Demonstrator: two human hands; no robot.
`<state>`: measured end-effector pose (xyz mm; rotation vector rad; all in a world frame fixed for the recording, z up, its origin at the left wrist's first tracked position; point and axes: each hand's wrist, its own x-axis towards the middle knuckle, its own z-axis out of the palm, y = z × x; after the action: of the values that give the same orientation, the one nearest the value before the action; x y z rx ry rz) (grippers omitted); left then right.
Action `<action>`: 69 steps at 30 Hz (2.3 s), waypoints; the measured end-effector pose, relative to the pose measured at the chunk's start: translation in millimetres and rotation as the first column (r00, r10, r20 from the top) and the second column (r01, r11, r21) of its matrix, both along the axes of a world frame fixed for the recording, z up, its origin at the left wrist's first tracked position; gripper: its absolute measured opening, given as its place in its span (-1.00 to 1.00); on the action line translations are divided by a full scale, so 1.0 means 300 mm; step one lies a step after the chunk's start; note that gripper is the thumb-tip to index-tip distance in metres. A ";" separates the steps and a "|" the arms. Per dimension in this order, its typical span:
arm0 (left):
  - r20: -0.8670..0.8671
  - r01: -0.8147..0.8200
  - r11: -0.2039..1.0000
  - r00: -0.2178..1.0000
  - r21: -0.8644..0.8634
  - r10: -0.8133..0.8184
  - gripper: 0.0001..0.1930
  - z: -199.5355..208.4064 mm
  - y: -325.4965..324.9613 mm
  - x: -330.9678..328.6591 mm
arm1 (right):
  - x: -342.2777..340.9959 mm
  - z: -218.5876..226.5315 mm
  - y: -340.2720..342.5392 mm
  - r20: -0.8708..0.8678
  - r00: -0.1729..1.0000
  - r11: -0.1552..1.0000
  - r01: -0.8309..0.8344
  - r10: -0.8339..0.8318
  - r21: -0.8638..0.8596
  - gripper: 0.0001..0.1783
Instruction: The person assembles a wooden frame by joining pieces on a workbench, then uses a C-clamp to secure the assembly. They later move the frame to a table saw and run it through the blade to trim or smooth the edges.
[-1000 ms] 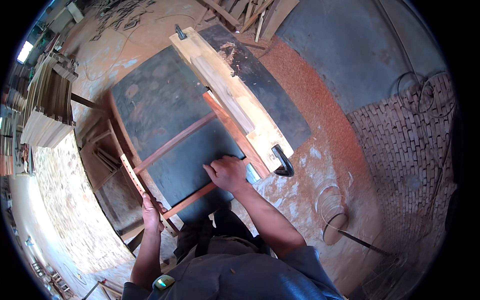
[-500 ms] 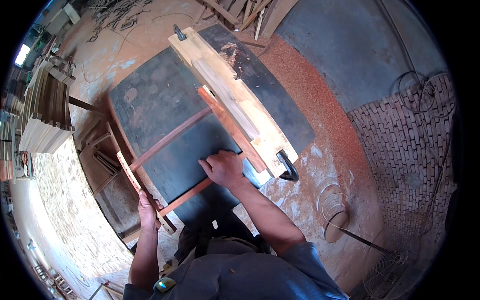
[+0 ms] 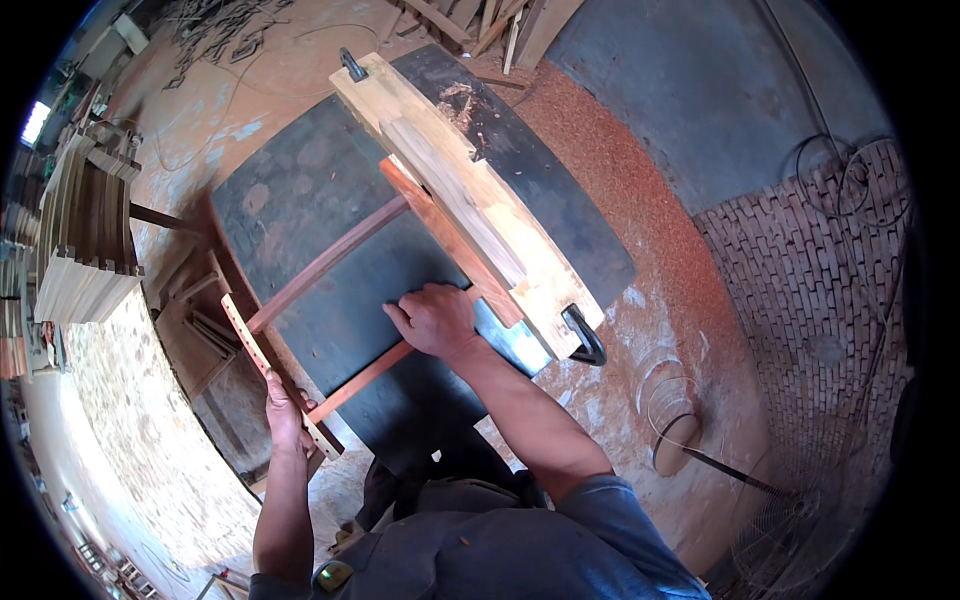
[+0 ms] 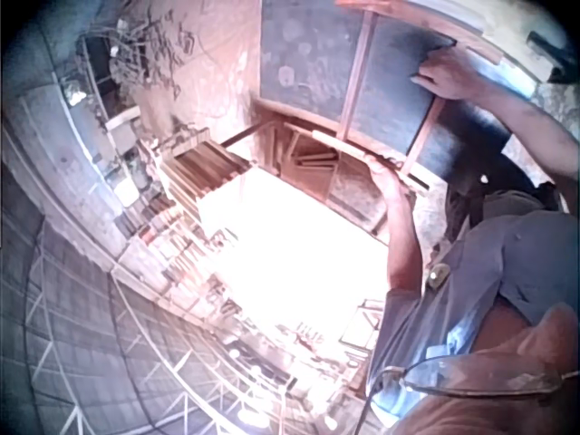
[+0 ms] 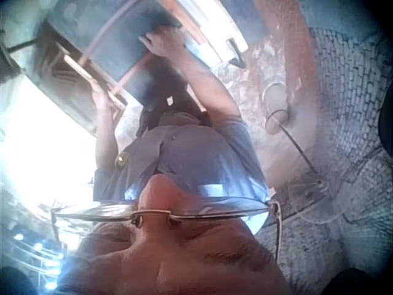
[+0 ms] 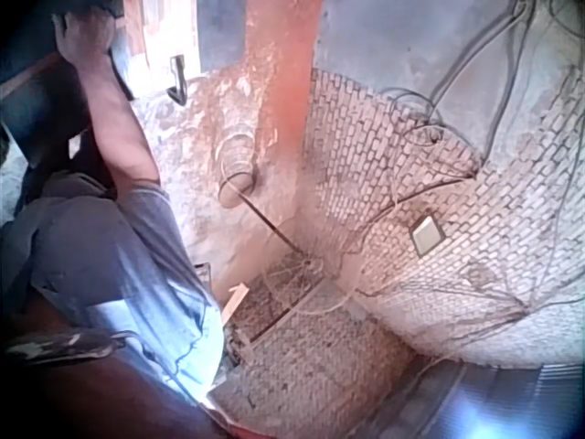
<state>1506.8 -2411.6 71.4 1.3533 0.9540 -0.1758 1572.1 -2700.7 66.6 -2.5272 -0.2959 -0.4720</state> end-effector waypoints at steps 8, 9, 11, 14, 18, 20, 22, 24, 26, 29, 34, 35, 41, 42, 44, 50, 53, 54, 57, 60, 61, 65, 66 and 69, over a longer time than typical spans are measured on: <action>0.032 0.004 1.000 0.999 -0.007 -0.004 -0.45 0.001 0.018 0.078 | 0.067 -0.001 0.023 -0.023 1.000 1.000 0.011 -0.010 0.008 -0.62; 0.036 0.006 1.000 0.999 -0.006 -0.005 -0.44 -0.004 0.025 0.085 | 0.078 -0.001 0.027 -0.004 1.000 1.000 0.012 -0.012 0.019 -0.61; 0.048 0.017 1.000 0.999 -0.011 -0.016 -0.43 -0.021 0.046 0.103 | 0.102 0.003 0.037 0.032 0.999 0.999 0.017 -0.019 0.039 -0.59; 0.064 0.024 0.998 0.998 -0.060 -0.020 -0.45 -0.037 0.075 0.129 | 0.135 -0.013 0.053 0.033 0.999 0.999 0.032 -0.034 0.040 -0.59; 0.083 0.051 0.998 0.995 -0.036 -0.048 -0.41 -0.057 0.102 0.174 | 0.169 -0.008 0.066 -0.073 0.997 0.999 0.025 -0.024 0.023 -0.59; 0.091 0.054 0.998 0.995 -0.025 -0.052 -0.42 -0.062 0.111 0.196 | 0.190 -0.006 0.071 -0.076 0.997 0.999 0.028 -0.026 0.034 -0.59; 0.100 0.052 0.999 0.994 -0.011 -0.051 -0.43 -0.055 0.111 0.219 | 0.210 -0.013 0.078 -0.063 0.998 0.999 0.023 -0.020 0.048 -0.59; 0.106 0.045 0.999 0.993 0.002 -0.045 -0.44 -0.033 0.098 0.237 | 0.227 -0.018 0.083 -0.064 0.998 0.998 0.016 -0.013 0.054 -0.59; 0.075 0.036 0.999 0.997 -0.017 -0.035 -0.46 -0.047 0.117 0.254 | 0.245 -0.016 0.090 -0.074 0.997 0.998 0.005 -0.001 0.055 -0.59; 0.094 0.053 0.998 0.994 -0.045 -0.049 -0.46 -0.070 0.150 0.280 | 0.274 -0.010 0.099 0.019 0.999 0.998 0.032 -0.033 0.055 -0.59; 0.099 0.045 0.998 0.994 -0.038 -0.041 -0.46 -0.053 0.145 0.322 | 0.317 -0.023 0.114 0.009 0.999 0.997 0.033 -0.034 0.068 -0.59; 0.108 0.047 0.998 0.993 -0.040 -0.042 -0.46 -0.049 0.144 0.329 | 0.322 -0.020 0.116 0.001 0.999 0.997 0.032 -0.032 0.068 -0.59; 0.086 0.025 0.999 0.996 -0.022 -0.023 -0.47 -0.065 0.168 0.372 | 0.363 -0.018 0.130 -0.001 0.999 0.997 0.044 -0.044 0.064 -0.58; 0.086 0.027 1.000 0.996 -0.011 -0.026 -0.47 -0.069 0.173 0.379 | 0.370 -0.013 0.131 -0.043 0.999 0.998 0.036 -0.033 0.059 -0.58; 0.092 0.025 1.000 0.995 -0.001 -0.025 -0.46 -0.078 0.188 0.397 | 0.383 0.002 0.133 -0.127 0.992 0.999 0.019 -0.013 0.050 -0.57; 0.103 0.051 0.999 0.993 -0.011 -0.049 -0.47 -0.071 0.201 0.447 | 0.430 0.008 0.151 -0.097 0.995 0.999 0.030 -0.026 0.037 -0.57; 0.103 0.041 0.999 0.994 -0.019 -0.039 -0.49 -0.079 0.212 0.469 | 0.445 0.024 0.157 -0.092 0.995 0.999 0.043 -0.039 0.034 -0.57; 0.104 0.037 0.999 0.994 -0.022 -0.034 -0.49 -0.081 0.213 0.477 | 0.452 0.023 0.159 -0.089 0.995 0.998 0.040 -0.036 0.043 -0.57; 0.160 0.049 0.998 0.986 -0.030 -0.043 -0.51 -0.073 0.208 0.498 | 0.472 0.010 0.167 -0.090 0.995 0.997 0.042 -0.037 0.060 -0.58; 0.120 0.034 0.999 0.992 -0.023 -0.031 -0.52 -0.068 0.210 0.517 | 0.493 -0.010 0.178 -0.103 0.994 0.997 0.054 -0.048 0.061 -0.58; 0.120 0.037 0.999 0.992 -0.014 -0.035 -0.51 -0.071 0.216 0.523 | 0.501 -0.014 0.181 -0.103 0.994 0.997 0.054 -0.047 0.064 -0.58; 0.114 0.045 0.999 0.992 -0.002 -0.045 -0.50 -0.086 0.249 0.555 | 0.530 -0.021 0.195 -0.081 0.996 0.995 0.054 -0.047 0.083 -0.59; 0.112 0.044 0.999 0.993 -0.003 -0.043 -0.50 -0.087 0.252 0.561 | 0.537 -0.018 0.196 -0.090 0.995 0.996 0.054 -0.047 0.076 -0.59; 0.096 0.027 1.000 0.995 -0.001 -0.027 -0.50 -0.064 0.235 0.577 | 0.554 -0.015 0.202 -0.068 0.996 0.996 0.060 -0.055 0.068 -0.58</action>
<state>1679.9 -2341.0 52.1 1.3610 0.8552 -0.1307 1738.2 -2639.9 62.2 -2.4824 -0.1789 -0.4131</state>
